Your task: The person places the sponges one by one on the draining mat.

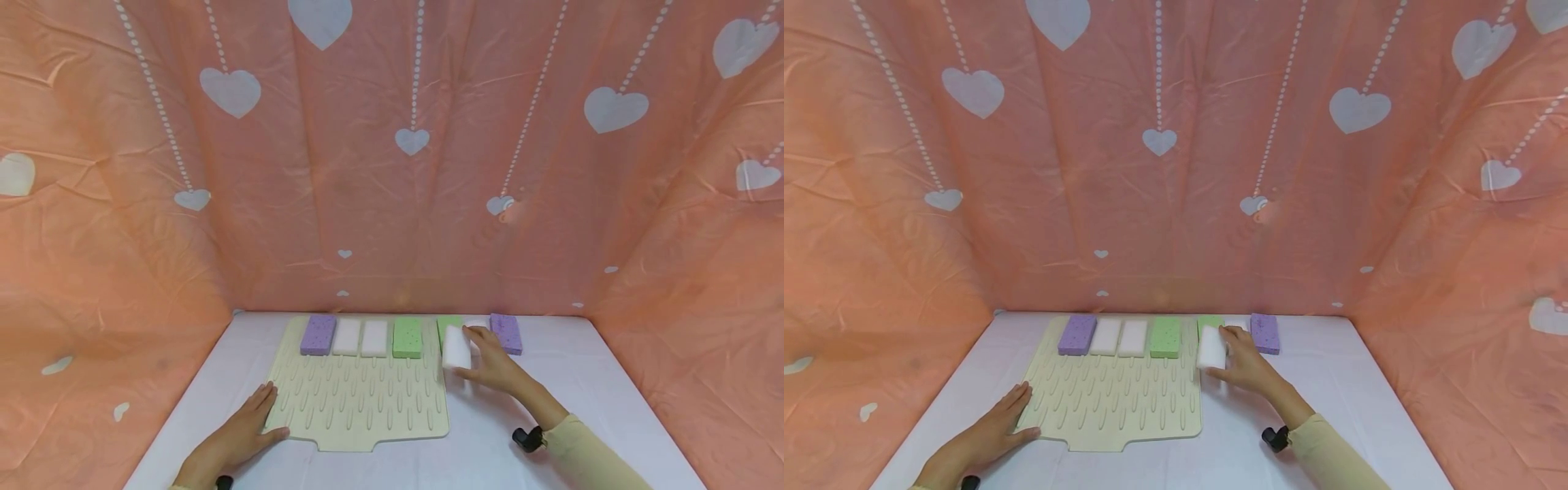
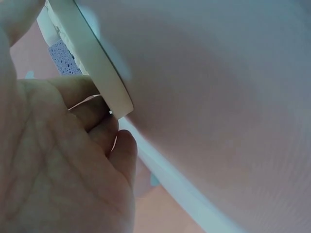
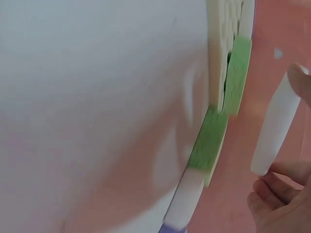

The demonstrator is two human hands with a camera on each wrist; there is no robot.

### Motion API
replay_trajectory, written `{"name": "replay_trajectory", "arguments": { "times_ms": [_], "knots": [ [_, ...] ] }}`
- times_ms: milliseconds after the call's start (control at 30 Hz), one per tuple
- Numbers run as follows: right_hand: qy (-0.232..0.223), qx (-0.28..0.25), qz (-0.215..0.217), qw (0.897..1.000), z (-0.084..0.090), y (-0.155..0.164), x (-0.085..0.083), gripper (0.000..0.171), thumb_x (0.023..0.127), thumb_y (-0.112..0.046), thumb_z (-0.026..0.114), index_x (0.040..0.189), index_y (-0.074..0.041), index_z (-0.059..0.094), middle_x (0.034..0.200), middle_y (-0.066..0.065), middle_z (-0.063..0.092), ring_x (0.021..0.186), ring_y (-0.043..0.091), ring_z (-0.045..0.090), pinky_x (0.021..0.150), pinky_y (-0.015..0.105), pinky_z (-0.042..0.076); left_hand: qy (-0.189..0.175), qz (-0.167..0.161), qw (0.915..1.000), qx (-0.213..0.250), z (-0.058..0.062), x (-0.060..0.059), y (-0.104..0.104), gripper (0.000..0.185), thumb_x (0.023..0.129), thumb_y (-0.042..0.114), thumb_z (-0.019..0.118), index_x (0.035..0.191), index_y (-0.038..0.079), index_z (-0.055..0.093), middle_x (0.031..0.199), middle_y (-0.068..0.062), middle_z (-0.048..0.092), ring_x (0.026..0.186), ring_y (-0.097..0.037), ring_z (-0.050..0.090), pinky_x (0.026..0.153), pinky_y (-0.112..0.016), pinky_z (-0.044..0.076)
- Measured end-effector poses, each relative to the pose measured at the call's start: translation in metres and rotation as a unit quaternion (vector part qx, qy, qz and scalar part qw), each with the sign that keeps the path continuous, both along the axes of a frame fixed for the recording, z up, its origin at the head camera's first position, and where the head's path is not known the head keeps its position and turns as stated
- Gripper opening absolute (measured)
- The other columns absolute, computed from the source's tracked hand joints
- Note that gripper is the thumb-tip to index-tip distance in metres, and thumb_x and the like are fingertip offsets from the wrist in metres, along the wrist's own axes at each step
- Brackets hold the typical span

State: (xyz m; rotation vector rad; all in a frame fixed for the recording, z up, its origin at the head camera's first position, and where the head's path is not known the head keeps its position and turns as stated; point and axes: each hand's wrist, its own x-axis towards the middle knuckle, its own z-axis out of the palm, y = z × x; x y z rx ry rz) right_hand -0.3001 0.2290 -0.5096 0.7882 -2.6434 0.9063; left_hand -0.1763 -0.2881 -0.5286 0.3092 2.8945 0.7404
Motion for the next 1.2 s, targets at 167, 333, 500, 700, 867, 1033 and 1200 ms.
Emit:
{"name": "replay_trajectory", "arguments": {
  "times_ms": [167,333,500,700,867,1033,1200],
  "knots": [
    [-0.011,-0.009,0.01,1.0,-0.003,-0.019,0.004,0.097,0.079,-0.029,0.097,0.151,0.016,0.048,0.145,0.031,0.052,0.136,0.048,0.051,0.113,0.065,0.046,-0.011,0.0,0.9999,0.005,-0.001,-0.002,-0.001,0.104,0.095,0.05,0.078,0.158,-0.019,0.032,0.169,-0.038,0.023,0.158,-0.058,0.016,0.122,-0.072,0.026],
    [-0.041,-0.026,0.016,0.999,-0.004,-0.036,0.008,0.098,0.079,-0.029,0.097,0.153,0.014,0.048,0.149,0.029,0.051,0.14,0.048,0.048,0.115,0.065,0.043,-0.019,0.0,0.9998,0.009,0.001,-0.004,-0.002,0.105,0.095,0.051,0.078,0.159,-0.018,0.031,0.169,-0.038,0.022,0.158,-0.058,0.015,0.123,-0.072,0.025],
    [-0.057,-0.035,0.028,0.997,-0.005,-0.055,0.011,0.1,0.079,-0.031,0.097,0.153,0.014,0.047,0.149,0.031,0.05,0.141,0.048,0.047,0.116,0.064,0.043,-0.017,-0.005,0.9998,0.007,0.001,-0.005,-0.003,0.105,0.095,0.05,0.079,0.158,-0.019,0.031,0.169,-0.039,0.022,0.158,-0.059,0.015,0.122,-0.072,0.025],
    [-0.086,-0.041,0.038,0.995,-0.007,-0.078,0.015,0.104,0.081,-0.034,0.097,0.155,0.015,0.043,0.151,0.031,0.047,0.142,0.048,0.044,0.118,0.063,0.042,-0.028,0.001,0.9995,0.015,0.0,-0.005,-0.003,0.106,0.093,0.049,0.081,0.159,-0.018,0.031,0.169,-0.039,0.021,0.158,-0.058,0.014,0.123,-0.073,0.023],
    [-0.077,-0.039,0.053,0.995,-0.007,-0.095,0.019,0.101,0.081,-0.033,0.096,0.154,0.015,0.045,0.148,0.031,0.049,0.139,0.047,0.047,0.114,0.063,0.045,-0.019,-0.002,0.9996,0.019,-0.002,-0.001,-0.002,0.104,0.093,0.048,0.081,0.157,-0.019,0.033,0.168,-0.039,0.024,0.157,-0.059,0.016,0.122,-0.073,0.025],
    [-0.085,-0.051,0.07,0.993,-0.006,-0.111,0.02,0.1,0.082,-0.032,0.096,0.155,0.014,0.045,0.146,0.027,0.051,0.137,0.042,0.049,0.113,0.062,0.047,-0.013,-0.002,0.9999,0.01,-0.002,-0.001,-0.003,0.104,0.094,0.05,0.08,0.158,-0.018,0.033,0.168,-0.039,0.024,0.158,-0.058,0.016,0.122,-0.072,0.026],
    [-0.099,-0.052,0.078,0.991,-0.007,-0.125,0.022,0.101,0.083,-0.036,0.095,0.156,0.013,0.044,0.149,0.025,0.05,0.141,0.042,0.047,0.114,0.061,0.046,-0.024,0.003,0.9997,0.003,-0.003,-0.004,-0.003,0.107,0.093,0.051,0.081,0.159,-0.017,0.032,0.17,-0.037,0.022,0.159,-0.057,0.015,0.123,-0.072,0.024]
  ]
}}
